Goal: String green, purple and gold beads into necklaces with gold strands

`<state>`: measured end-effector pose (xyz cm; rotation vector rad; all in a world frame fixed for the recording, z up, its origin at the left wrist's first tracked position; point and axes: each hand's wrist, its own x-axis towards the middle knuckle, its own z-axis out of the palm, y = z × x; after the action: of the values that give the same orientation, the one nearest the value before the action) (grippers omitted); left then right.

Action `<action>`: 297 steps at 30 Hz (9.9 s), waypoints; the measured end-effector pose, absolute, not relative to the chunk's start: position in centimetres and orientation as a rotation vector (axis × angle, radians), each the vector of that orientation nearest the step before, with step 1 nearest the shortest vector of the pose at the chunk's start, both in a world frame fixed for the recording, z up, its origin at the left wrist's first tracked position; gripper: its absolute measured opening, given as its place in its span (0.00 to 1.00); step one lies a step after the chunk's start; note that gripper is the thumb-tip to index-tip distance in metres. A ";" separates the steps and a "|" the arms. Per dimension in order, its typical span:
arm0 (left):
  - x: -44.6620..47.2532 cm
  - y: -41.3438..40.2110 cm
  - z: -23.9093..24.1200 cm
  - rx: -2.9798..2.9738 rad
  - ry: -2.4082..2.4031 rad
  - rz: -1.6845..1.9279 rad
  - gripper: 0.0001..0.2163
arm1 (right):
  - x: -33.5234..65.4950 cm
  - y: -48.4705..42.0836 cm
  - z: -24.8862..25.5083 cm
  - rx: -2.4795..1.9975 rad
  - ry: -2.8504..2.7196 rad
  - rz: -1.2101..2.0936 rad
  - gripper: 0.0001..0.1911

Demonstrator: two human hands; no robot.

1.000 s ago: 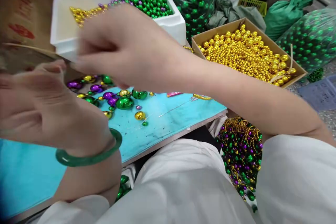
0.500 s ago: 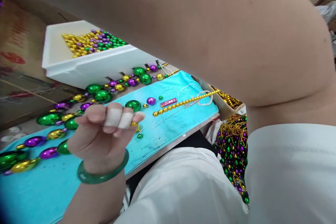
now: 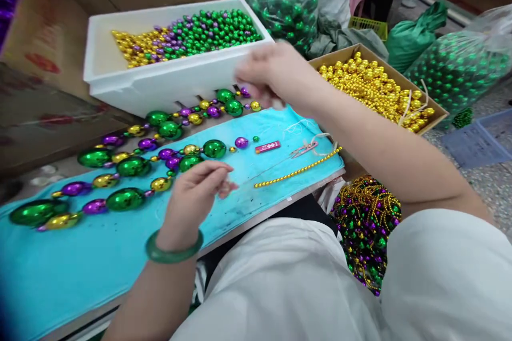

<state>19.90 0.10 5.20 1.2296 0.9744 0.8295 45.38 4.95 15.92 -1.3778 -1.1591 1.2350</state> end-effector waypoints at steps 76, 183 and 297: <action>23.3 -0.1 0.3 1.367 1.129 0.634 0.09 | 42.1 -5.1 -2.3 -1.368 -1.056 1.361 0.14; 22.3 2.2 -2.3 0.710 1.057 0.788 0.11 | 36.2 -1.8 -2.2 -1.489 -0.767 1.626 0.07; 23.6 2.3 -1.8 1.164 1.174 0.751 0.09 | 41.8 0.2 -4.7 -1.488 -1.450 0.406 0.05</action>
<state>23.58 2.31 -1.84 1.1640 1.1744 0.7511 41.78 0.20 -4.72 -1.4876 -1.4502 0.4062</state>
